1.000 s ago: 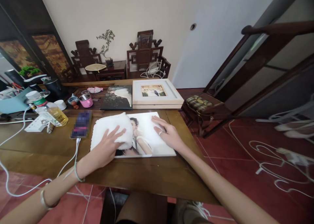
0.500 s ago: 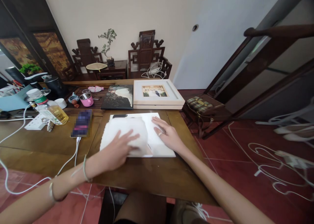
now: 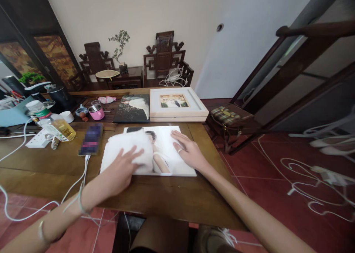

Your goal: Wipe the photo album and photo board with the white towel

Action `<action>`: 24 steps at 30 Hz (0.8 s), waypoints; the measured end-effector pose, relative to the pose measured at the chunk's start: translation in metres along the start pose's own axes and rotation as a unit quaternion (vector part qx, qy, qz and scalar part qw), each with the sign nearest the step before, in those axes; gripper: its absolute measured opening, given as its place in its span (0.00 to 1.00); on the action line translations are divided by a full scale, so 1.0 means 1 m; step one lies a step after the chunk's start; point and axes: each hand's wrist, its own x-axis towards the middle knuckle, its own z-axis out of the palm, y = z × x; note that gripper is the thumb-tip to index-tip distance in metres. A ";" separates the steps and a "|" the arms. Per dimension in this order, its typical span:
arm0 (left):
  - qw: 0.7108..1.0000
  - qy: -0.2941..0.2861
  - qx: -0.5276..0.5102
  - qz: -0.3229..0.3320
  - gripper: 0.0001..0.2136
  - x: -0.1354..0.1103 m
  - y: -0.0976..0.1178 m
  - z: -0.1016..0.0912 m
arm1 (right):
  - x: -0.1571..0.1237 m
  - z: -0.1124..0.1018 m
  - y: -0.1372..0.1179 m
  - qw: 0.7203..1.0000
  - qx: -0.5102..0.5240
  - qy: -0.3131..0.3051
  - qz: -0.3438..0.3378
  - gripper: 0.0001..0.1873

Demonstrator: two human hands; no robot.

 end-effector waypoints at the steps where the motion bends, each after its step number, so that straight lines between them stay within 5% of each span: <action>1: 1.000 -0.013 -0.004 0.018 0.30 -0.011 0.012 0.000 | 0.000 0.000 0.000 1.000 -0.002 0.001 -0.001 0.20; 6: 0.998 -0.025 -0.029 0.054 0.27 -0.027 0.031 0.001 | 0.000 0.001 0.000 1.000 -0.009 -0.002 0.001 0.20; 15: 0.998 0.045 -0.038 -0.023 0.28 0.042 -0.042 -0.003 | 0.005 0.001 0.006 1.000 -0.018 0.009 0.009 0.20; 24: 0.998 0.060 -0.019 0.003 0.29 0.028 -0.021 0.007 | 0.006 -0.002 0.006 1.000 -0.007 0.002 0.013 0.20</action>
